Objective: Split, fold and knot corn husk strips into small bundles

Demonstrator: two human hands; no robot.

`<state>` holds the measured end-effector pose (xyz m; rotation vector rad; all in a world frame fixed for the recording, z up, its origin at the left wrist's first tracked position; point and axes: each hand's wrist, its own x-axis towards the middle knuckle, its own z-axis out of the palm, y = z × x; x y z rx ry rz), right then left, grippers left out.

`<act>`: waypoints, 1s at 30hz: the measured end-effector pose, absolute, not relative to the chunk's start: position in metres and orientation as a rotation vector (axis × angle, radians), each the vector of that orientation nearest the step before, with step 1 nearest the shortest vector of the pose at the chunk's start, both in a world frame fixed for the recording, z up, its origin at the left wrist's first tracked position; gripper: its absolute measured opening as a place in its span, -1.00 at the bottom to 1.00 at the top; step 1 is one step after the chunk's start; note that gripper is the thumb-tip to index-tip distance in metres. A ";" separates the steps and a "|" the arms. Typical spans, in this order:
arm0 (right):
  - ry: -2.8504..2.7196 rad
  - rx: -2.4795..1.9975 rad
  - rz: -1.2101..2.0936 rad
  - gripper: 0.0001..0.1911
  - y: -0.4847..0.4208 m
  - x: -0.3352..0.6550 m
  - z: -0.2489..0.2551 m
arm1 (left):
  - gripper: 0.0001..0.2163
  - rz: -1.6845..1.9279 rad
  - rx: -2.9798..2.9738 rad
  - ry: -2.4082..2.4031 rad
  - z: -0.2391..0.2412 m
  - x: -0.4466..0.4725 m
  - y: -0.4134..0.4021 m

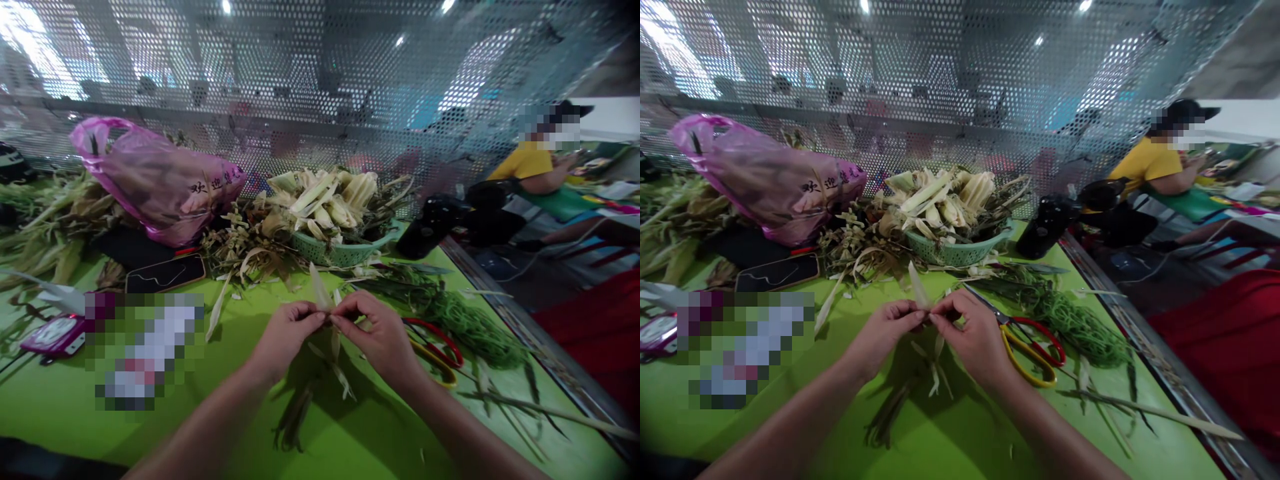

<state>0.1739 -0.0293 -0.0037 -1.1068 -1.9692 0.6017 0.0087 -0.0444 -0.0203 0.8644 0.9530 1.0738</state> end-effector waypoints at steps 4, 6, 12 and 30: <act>-1.942 -1.119 0.634 -0.96 -0.030 0.174 -0.006 | -0.78 1.075 0.916 0.924 -0.019 0.010 -0.046; -1.935 -1.076 0.636 -0.95 -0.029 0.175 -0.006 | -0.79 1.079 0.898 0.933 -0.020 0.010 -0.046; -2.021 -0.962 0.618 -0.89 -0.027 0.176 -0.003 | -0.83 1.092 0.780 0.963 -0.022 0.007 -0.047; -1.891 -1.085 0.718 -0.97 -0.029 0.175 -0.006 | -0.79 1.093 0.940 0.960 -0.017 0.010 -0.047</act>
